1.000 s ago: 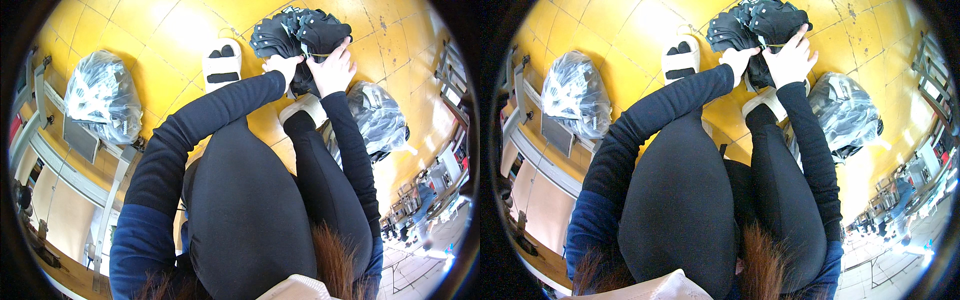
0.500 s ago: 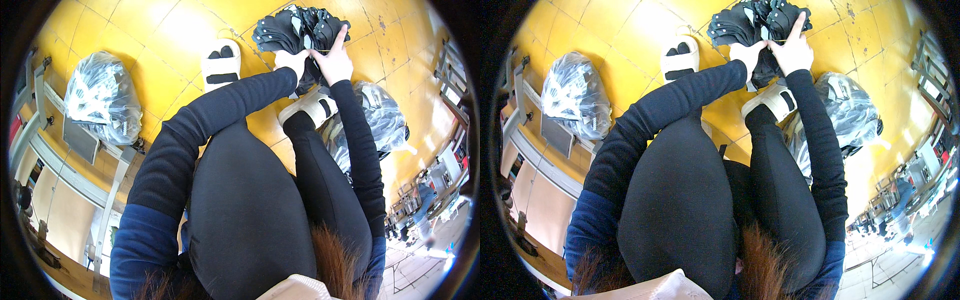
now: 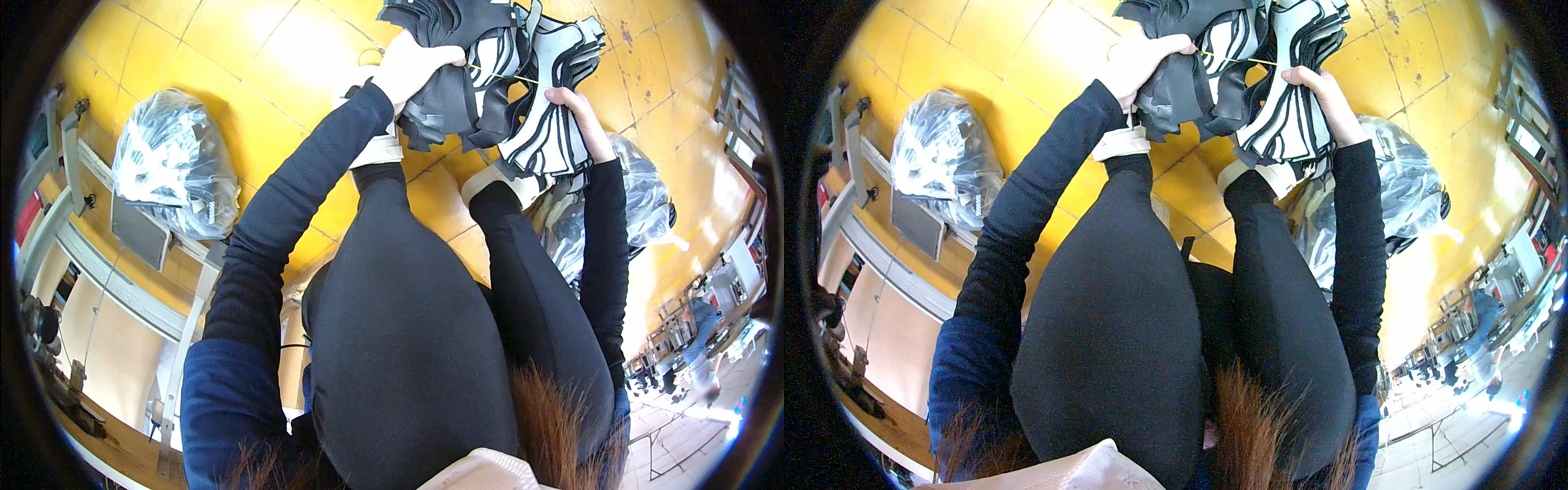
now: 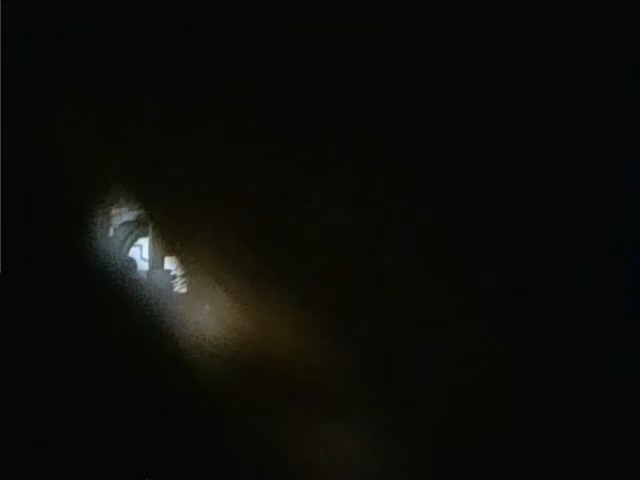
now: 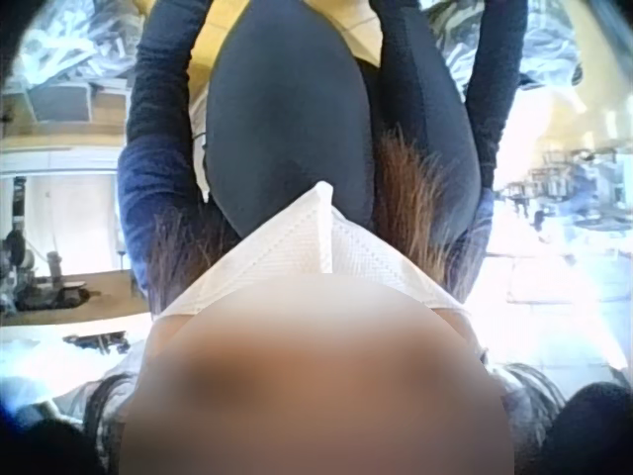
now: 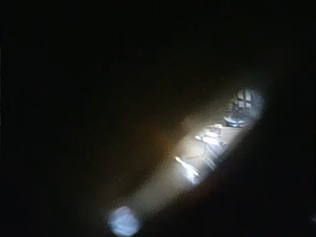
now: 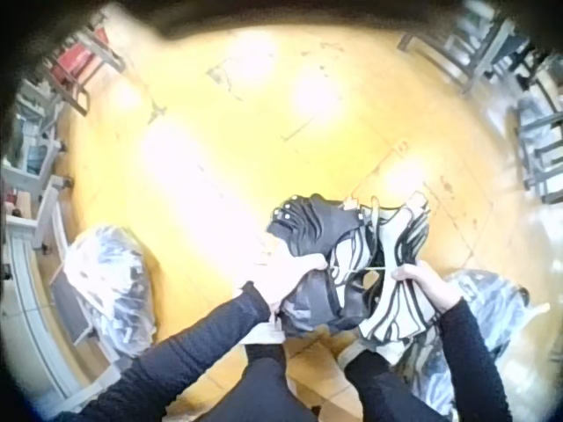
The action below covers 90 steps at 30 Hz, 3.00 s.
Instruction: The person sits on the floor and unpacks a plastic bag containing black gloves. They remove the gloves, separate them into smaller bundles, and tie each bundle with a rubber band. The tied bundles are placed on the floor next to the bag.
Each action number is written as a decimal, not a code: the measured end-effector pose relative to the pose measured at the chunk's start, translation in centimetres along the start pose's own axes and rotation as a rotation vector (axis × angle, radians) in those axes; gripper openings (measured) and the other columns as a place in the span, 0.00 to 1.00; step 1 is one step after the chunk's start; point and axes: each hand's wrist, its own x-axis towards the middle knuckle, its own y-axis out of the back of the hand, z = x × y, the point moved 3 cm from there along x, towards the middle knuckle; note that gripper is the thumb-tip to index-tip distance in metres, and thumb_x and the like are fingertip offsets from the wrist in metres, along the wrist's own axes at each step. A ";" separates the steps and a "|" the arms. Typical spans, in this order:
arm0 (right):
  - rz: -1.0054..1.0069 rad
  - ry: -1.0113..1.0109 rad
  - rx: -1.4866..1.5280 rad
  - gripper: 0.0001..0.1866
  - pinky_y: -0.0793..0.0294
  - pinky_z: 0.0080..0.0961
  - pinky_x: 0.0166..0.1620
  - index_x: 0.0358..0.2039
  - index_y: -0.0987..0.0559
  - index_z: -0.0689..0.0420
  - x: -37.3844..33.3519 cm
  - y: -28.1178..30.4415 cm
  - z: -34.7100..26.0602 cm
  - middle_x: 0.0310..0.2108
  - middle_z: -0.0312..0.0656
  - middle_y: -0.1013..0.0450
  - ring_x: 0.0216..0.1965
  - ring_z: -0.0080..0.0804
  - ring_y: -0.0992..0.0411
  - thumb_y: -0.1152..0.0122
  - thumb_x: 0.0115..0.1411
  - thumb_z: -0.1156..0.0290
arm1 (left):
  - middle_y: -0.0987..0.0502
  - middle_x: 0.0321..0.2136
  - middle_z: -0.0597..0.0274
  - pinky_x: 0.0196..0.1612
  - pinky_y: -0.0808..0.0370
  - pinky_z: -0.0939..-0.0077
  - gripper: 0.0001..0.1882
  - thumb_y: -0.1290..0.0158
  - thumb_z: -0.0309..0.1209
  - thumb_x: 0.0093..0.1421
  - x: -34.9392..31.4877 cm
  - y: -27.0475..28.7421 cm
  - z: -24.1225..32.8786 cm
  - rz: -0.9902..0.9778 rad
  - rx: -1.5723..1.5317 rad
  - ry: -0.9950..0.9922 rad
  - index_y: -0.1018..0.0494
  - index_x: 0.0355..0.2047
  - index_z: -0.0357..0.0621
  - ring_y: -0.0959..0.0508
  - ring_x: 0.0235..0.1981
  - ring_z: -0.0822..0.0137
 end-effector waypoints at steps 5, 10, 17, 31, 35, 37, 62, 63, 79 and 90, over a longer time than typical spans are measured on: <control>0.009 0.040 0.128 0.22 0.24 0.20 0.37 0.42 0.26 0.62 1.7 -2.8 1.3 0.32 0.36 0.24 0.31 0.22 0.24 0.33 0.53 0.60 | 0.22 0.37 0.43 0.41 0.22 0.70 0.40 0.30 0.47 0.38 2.2 1.2 -1.2 -0.023 0.179 0.046 0.29 0.39 0.21 0.20 0.37 0.59; 0.192 0.199 -0.044 0.34 0.30 0.26 0.53 0.52 0.32 0.65 4.3 -6.0 4.6 0.47 0.44 0.26 0.45 0.28 0.27 0.27 0.50 0.63 | 0.32 0.48 0.40 0.56 0.33 0.57 0.54 0.29 0.48 0.39 1.3 -0.7 -3.8 0.563 0.753 -0.105 0.43 0.58 0.30 0.30 0.52 0.44; 0.173 0.196 -0.097 0.49 0.34 0.29 0.59 0.61 0.41 0.67 4.6 -5.3 6.0 0.51 0.47 0.28 0.53 0.34 0.30 0.23 0.46 0.58 | 0.25 0.36 0.68 0.52 0.37 0.62 0.11 0.44 0.26 0.52 -1.1 -4.6 -2.6 0.148 0.938 -1.002 0.26 0.36 0.53 0.26 0.44 0.63; 0.084 1.295 -1.238 0.09 0.33 0.33 0.52 0.35 0.24 0.52 0.4 -9.4 3.4 0.36 0.38 0.29 0.47 0.37 0.31 0.43 0.51 0.71 | 0.26 0.38 0.67 0.45 0.34 0.65 0.14 0.42 0.28 0.50 0.5 -3.4 -3.6 0.015 0.943 -0.910 0.27 0.38 0.54 0.25 0.42 0.62; 0.096 1.044 -1.418 0.13 0.35 0.33 0.46 0.32 0.26 0.54 1.2 -11.2 3.7 0.31 0.38 0.32 0.41 0.36 0.32 0.38 0.47 0.63 | 0.26 0.39 0.65 0.44 0.29 0.63 0.19 0.39 0.30 0.47 0.8 -2.8 -3.4 -0.100 1.002 -0.922 0.27 0.41 0.53 0.24 0.43 0.60; 0.164 0.987 -1.471 0.21 0.38 0.34 0.45 0.35 0.26 0.54 1.2 -12.3 3.9 0.31 0.38 0.32 0.41 0.34 0.34 0.32 0.46 0.56 | 0.26 0.40 0.65 0.44 0.29 0.64 0.19 0.39 0.30 0.47 0.8 -2.6 -3.4 -0.106 0.963 -0.929 0.27 0.41 0.53 0.24 0.43 0.60; 0.159 1.060 -0.663 0.04 0.33 0.36 0.40 0.25 0.27 0.58 0.8 -7.2 3.7 0.25 0.43 0.32 0.34 0.43 0.32 0.41 0.54 0.74 | 0.29 0.47 0.68 0.54 0.38 0.60 0.29 0.36 0.36 0.42 0.1 -3.5 -3.7 -0.027 1.112 -0.806 0.30 0.48 0.60 0.28 0.50 0.63; 0.148 1.060 -0.639 0.05 0.33 0.36 0.35 0.23 0.28 0.59 0.4 -6.5 3.5 0.24 0.44 0.34 0.30 0.44 0.33 0.41 0.53 0.76 | 0.29 0.46 0.69 0.54 0.38 0.60 0.28 0.36 0.37 0.43 0.2 -3.5 -3.7 -0.038 1.102 -0.798 0.29 0.47 0.61 0.28 0.49 0.63; 0.677 0.600 0.464 0.07 0.41 0.17 0.30 0.26 0.22 0.68 -1.8 -2.8 9.7 0.20 0.34 0.31 0.23 0.18 0.37 0.46 0.53 0.78 | 0.31 0.32 0.72 0.45 0.40 0.61 0.09 0.40 0.47 0.48 1.1 -5.6 -3.7 0.199 1.084 -0.717 0.22 0.25 0.62 0.29 0.40 0.67; 0.428 0.173 0.143 0.33 0.33 0.25 0.55 0.55 0.30 0.68 0.7 -3.4 9.5 0.51 0.46 0.26 0.51 0.33 0.29 0.40 0.62 0.51 | 0.33 0.30 0.69 0.42 0.44 0.60 0.25 0.46 0.64 0.53 1.5 -7.0 -3.1 0.291 1.193 -0.651 0.22 0.19 0.58 0.31 0.38 0.66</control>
